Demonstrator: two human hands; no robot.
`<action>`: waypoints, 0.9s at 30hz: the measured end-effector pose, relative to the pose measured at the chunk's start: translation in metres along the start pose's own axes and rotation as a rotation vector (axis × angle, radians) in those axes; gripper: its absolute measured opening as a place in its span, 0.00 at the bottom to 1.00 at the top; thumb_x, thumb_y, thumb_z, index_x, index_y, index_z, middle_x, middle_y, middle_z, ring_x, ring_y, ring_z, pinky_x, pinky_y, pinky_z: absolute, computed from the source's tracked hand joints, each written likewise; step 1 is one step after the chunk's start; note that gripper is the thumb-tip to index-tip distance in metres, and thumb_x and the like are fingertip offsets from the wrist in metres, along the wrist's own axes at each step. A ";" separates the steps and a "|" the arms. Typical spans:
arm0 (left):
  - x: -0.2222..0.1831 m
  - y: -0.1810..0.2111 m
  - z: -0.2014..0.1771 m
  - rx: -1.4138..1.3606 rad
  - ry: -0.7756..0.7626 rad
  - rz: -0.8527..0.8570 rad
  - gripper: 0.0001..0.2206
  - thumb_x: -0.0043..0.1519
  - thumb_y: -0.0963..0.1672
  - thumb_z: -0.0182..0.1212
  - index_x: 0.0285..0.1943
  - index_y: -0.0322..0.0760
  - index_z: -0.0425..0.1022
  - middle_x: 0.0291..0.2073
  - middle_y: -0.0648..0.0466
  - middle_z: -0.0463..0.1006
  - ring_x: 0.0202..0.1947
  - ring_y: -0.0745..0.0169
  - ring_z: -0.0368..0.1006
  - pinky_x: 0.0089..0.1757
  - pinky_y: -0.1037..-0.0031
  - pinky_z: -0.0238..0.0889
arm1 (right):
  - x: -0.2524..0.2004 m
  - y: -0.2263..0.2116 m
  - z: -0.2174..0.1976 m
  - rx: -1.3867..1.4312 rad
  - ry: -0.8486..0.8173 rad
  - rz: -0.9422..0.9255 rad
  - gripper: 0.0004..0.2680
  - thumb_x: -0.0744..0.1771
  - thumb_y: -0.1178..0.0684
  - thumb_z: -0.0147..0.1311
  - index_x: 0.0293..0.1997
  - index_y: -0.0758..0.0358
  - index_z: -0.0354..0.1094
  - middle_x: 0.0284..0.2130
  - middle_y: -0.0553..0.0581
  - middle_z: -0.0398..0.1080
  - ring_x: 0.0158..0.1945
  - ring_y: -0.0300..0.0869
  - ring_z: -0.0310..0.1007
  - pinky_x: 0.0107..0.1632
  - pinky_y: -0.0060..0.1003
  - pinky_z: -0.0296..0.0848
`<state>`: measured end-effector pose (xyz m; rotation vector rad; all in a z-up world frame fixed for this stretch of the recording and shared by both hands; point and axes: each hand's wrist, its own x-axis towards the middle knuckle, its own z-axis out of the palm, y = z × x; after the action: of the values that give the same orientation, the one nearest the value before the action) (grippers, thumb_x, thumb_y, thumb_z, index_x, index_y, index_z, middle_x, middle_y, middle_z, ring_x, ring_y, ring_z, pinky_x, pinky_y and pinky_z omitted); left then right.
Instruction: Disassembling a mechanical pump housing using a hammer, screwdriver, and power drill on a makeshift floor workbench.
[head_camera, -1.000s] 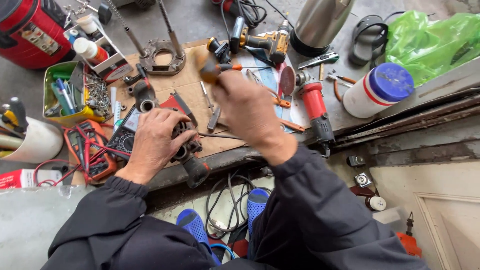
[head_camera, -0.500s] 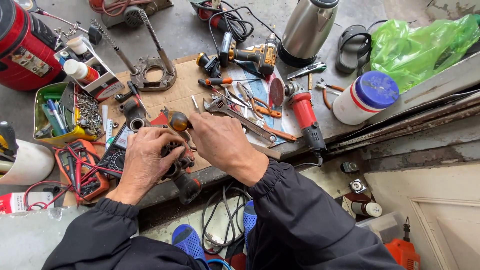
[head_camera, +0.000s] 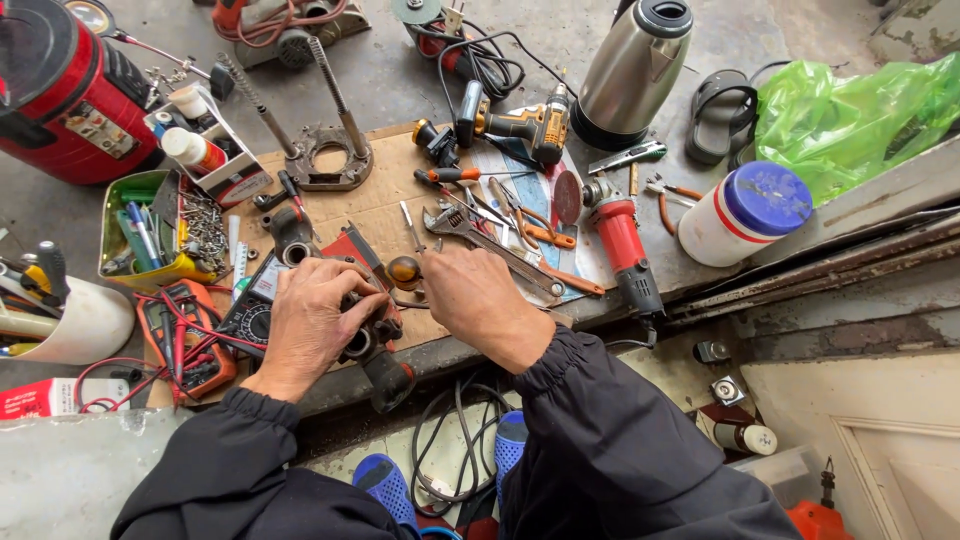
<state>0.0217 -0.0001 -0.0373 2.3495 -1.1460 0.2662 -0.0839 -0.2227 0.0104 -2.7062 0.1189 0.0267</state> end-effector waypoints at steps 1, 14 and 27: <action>0.000 0.000 0.001 0.004 0.004 0.000 0.08 0.59 0.52 0.79 0.38 0.59 0.83 0.41 0.68 0.83 0.56 0.66 0.76 0.58 0.67 0.59 | -0.001 0.000 -0.002 0.000 0.003 -0.005 0.08 0.71 0.55 0.45 0.42 0.60 0.73 0.29 0.67 0.77 0.36 0.72 0.85 0.40 0.67 0.82; 0.002 0.006 -0.004 -0.022 0.011 -0.023 0.09 0.58 0.53 0.79 0.38 0.59 0.83 0.41 0.68 0.85 0.54 0.66 0.78 0.59 0.67 0.60 | -0.007 0.009 -0.020 0.037 -0.049 0.053 0.08 0.69 0.53 0.47 0.38 0.64 0.74 0.32 0.72 0.79 0.42 0.73 0.84 0.45 0.68 0.82; 0.004 0.006 -0.005 -0.022 -0.057 -0.043 0.12 0.58 0.53 0.79 0.47 0.58 0.84 0.46 0.64 0.86 0.56 0.61 0.77 0.59 0.63 0.59 | -0.008 0.012 -0.024 0.030 -0.065 0.099 0.09 0.70 0.51 0.49 0.40 0.60 0.77 0.34 0.69 0.81 0.45 0.69 0.85 0.49 0.65 0.82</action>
<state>0.0199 -0.0029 -0.0291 2.3735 -1.1173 0.1723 -0.0925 -0.2430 0.0275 -2.6642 0.2318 0.1404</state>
